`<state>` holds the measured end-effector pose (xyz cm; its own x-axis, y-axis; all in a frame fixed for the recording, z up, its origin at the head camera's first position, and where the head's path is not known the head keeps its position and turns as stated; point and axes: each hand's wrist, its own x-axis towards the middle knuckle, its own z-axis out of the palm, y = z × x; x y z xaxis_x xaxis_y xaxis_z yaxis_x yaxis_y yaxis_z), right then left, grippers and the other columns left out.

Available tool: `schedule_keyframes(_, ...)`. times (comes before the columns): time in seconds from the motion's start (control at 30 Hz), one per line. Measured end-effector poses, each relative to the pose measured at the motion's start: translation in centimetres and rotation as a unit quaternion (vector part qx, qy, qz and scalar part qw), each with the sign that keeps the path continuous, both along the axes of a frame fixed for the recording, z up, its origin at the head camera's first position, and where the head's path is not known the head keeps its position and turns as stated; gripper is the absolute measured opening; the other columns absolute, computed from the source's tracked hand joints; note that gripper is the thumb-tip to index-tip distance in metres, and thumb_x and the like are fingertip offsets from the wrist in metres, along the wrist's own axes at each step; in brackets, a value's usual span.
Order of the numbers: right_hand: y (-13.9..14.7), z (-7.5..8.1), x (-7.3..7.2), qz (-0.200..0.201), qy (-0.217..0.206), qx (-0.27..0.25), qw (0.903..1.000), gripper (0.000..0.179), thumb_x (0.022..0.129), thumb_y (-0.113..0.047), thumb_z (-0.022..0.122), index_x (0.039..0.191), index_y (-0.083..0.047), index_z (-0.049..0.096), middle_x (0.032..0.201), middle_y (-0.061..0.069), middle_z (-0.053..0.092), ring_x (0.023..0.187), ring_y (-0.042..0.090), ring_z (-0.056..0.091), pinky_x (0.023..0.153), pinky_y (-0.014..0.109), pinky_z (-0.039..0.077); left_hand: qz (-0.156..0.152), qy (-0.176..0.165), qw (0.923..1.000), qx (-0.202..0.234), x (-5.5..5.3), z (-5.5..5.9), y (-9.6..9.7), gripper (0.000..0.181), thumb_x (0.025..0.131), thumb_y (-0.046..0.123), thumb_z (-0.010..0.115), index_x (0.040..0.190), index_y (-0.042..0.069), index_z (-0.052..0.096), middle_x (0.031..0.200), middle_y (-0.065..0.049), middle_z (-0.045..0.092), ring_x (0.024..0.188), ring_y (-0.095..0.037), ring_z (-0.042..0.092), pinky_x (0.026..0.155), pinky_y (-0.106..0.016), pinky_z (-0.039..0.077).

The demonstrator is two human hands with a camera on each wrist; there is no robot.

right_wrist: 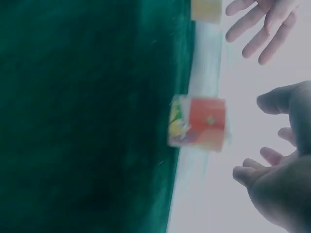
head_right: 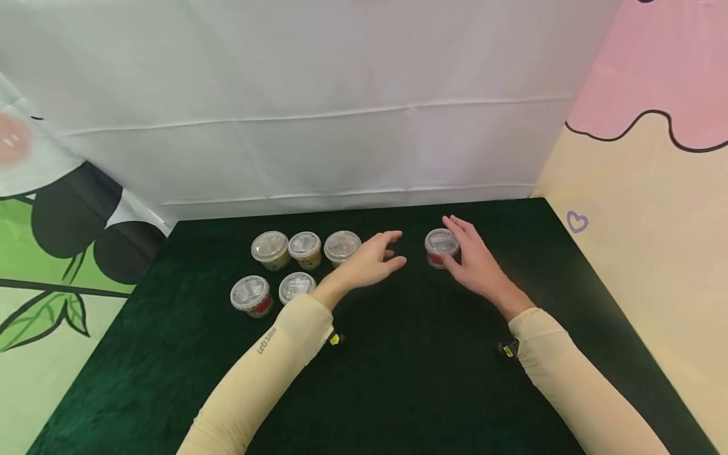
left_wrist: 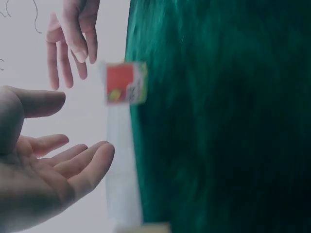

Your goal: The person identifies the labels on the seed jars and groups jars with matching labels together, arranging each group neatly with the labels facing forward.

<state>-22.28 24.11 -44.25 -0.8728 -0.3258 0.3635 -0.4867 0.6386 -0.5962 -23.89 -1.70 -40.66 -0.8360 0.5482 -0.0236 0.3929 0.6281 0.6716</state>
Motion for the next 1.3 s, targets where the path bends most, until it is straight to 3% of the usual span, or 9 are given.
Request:
schedule_keyframes(0.13, 1.2, -0.8, 0.2, -0.015, -0.077, -0.024, 0.9966, 0.086, 0.099, -0.009, 0.067, 0.162, -0.002, 0.010, 0.161, 0.029, 0.020, 0.145, 0.047, 0.027, 0.112, 0.063, 0.031, 0.019, -0.081, 0.9948, 0.058, -0.5, -1.7, 2.2, 0.066, 0.104, 0.027, 0.059, 0.159, 0.006, 0.028, 0.157, -0.014, 0.040, 0.132, -0.029, 0.054, 0.108, -0.039, 0.045)
schedule_keyframes(0.2, 1.3, -1.0, 0.3, -0.010, -0.130, -0.062, 0.9895, 0.090, 0.100, -0.010, 0.066, 0.162, -0.002, 0.001, 0.162, 0.030, 0.018, 0.145, 0.048, 0.027, 0.111, 0.061, 0.034, 0.029, -0.107, 0.9913, 0.072, -0.6, -2.2, 3.1, 0.068, 0.104, 0.029, 0.059, 0.159, 0.007, 0.027, 0.157, -0.014, 0.041, 0.136, -0.029, 0.050, 0.111, -0.042, 0.042)
schedule_keyframes(0.33, 1.7, -1.3, 0.1, -0.003, -0.228, -0.132, 0.9646, 0.092, 0.102, -0.015, 0.064, 0.162, -0.005, -0.005, 0.163, 0.028, 0.018, 0.147, 0.047, 0.025, 0.113, 0.060, 0.031, 0.036, -0.125, 0.9886, 0.076, -0.7, -2.8, 4.6, 0.069, 0.103, 0.031, 0.060, 0.159, 0.007, 0.028, 0.155, -0.013, 0.043, 0.140, -0.029, 0.044, 0.114, -0.045, 0.038)
schedule_keyframes(0.47, 2.1, -1.7, -0.2, -0.009, -0.277, -0.157, 0.9478, 0.089, 0.103, -0.015, 0.061, 0.161, -0.002, -0.005, 0.163, 0.028, 0.019, 0.148, 0.046, 0.023, 0.116, 0.060, 0.026, 0.035, -0.134, 0.9873, 0.079, -0.5, -3.1, 5.5, 0.068, 0.103, 0.033, 0.061, 0.158, 0.007, 0.030, 0.154, -0.013, 0.044, 0.140, -0.028, 0.043, 0.114, -0.045, 0.038)
schedule_keyframes(0.77, 1.7, -2.1, -0.7, 0.013, -0.293, -0.144, 0.9453, 0.083, 0.103, -0.011, 0.059, 0.161, -0.001, 0.000, 0.160, 0.028, 0.027, 0.148, 0.045, 0.023, 0.116, 0.062, 0.023, 0.030, -0.131, 0.9891, 0.061, 0.0, -3.6, 5.3, 0.070, 0.102, 0.034, 0.062, 0.159, 0.008, 0.029, 0.154, -0.014, 0.043, 0.141, -0.027, 0.043, 0.114, -0.044, 0.038)
schedule_keyframes(1.3, 1.6, -2.1, -1.1, -0.002, -0.299, -0.140, 0.9439, 0.077, 0.103, -0.013, 0.059, 0.162, -0.005, 0.010, 0.157, 0.026, 0.033, 0.145, 0.044, 0.031, 0.115, 0.063, 0.026, 0.024, -0.140, 0.9890, 0.042, 0.0, -3.7, 5.4, 0.073, 0.102, 0.037, 0.061, 0.160, 0.008, 0.026, 0.156, -0.014, 0.040, 0.143, -0.028, 0.039, 0.116, -0.046, 0.034)
